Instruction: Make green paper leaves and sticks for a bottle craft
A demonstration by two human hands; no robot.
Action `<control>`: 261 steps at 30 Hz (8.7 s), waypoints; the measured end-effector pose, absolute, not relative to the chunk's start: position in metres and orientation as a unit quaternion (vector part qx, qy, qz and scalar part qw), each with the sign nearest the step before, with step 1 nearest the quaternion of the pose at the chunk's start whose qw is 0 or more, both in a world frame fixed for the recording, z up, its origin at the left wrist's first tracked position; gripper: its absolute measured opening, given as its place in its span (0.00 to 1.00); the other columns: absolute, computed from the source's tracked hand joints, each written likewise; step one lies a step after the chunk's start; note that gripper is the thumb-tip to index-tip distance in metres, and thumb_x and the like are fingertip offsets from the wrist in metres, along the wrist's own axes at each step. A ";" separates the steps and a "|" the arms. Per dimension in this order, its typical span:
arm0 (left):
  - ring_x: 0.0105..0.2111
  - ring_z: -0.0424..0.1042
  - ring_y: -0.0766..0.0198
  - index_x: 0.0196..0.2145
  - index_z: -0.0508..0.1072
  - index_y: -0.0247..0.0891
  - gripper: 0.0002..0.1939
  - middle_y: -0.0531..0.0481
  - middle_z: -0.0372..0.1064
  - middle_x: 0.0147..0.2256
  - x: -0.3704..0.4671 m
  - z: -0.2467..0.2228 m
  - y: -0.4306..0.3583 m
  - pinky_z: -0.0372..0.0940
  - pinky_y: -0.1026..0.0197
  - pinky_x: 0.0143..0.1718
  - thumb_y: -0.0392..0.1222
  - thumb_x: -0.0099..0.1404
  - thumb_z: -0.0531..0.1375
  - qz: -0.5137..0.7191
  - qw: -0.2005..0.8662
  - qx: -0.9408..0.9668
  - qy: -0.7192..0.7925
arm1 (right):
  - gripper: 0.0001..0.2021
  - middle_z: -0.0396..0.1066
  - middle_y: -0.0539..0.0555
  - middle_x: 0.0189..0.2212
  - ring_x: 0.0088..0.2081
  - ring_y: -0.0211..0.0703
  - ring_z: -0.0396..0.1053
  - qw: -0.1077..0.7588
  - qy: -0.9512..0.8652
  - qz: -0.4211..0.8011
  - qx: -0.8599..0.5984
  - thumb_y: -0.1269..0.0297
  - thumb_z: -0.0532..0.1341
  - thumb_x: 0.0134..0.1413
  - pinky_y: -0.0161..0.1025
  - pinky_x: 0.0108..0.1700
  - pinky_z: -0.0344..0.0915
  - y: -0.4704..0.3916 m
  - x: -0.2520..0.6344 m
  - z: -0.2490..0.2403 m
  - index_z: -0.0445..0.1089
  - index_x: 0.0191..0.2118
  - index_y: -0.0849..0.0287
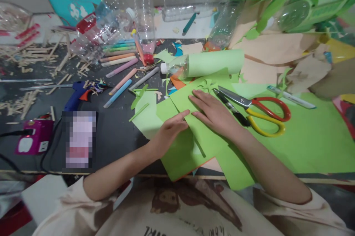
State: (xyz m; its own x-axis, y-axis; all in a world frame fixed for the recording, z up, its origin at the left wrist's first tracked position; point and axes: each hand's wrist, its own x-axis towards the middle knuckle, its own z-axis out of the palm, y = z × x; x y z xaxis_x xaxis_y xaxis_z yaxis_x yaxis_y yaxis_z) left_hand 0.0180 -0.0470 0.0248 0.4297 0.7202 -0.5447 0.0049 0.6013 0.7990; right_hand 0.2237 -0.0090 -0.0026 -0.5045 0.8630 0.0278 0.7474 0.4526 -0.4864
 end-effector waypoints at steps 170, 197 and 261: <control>0.64 0.63 0.50 0.61 0.63 0.25 0.23 0.32 0.68 0.59 -0.015 0.000 -0.058 0.58 0.48 0.64 0.40 0.74 0.48 0.081 0.039 0.919 0.383 | 0.23 0.69 0.67 0.60 0.63 0.53 0.65 0.121 -0.896 0.037 -0.426 0.60 0.50 0.68 0.50 0.60 0.64 -0.067 0.205 -0.004 0.66 0.60 0.68; 0.57 0.66 0.47 0.55 0.70 0.29 0.19 0.33 0.70 0.56 -0.009 0.005 -0.053 0.59 0.47 0.57 0.39 0.71 0.50 0.081 -0.002 0.922 0.379 | 0.19 0.73 0.66 0.54 0.54 0.56 0.68 0.123 -0.890 0.058 -0.436 0.62 0.53 0.64 0.51 0.53 0.66 -0.061 0.198 0.008 0.71 0.54 0.66; 0.57 0.66 0.41 0.49 0.71 0.33 0.14 0.31 0.69 0.53 -0.044 0.026 -0.043 0.65 0.46 0.51 0.40 0.67 0.58 0.036 0.029 0.889 0.456 | 0.12 0.77 0.65 0.49 0.49 0.54 0.74 0.164 -0.859 -0.066 -0.481 0.66 0.57 0.65 0.47 0.47 0.69 -0.033 0.242 0.006 0.70 0.51 0.64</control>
State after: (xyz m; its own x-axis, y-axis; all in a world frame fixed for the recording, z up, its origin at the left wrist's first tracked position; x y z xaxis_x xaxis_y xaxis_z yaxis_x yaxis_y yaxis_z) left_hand -0.0444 -0.0430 0.0255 0.5811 0.8130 0.0382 0.8087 -0.5820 0.0849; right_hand 0.2421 -0.0326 0.0057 -0.4827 0.8049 0.3451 0.8480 0.5280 -0.0455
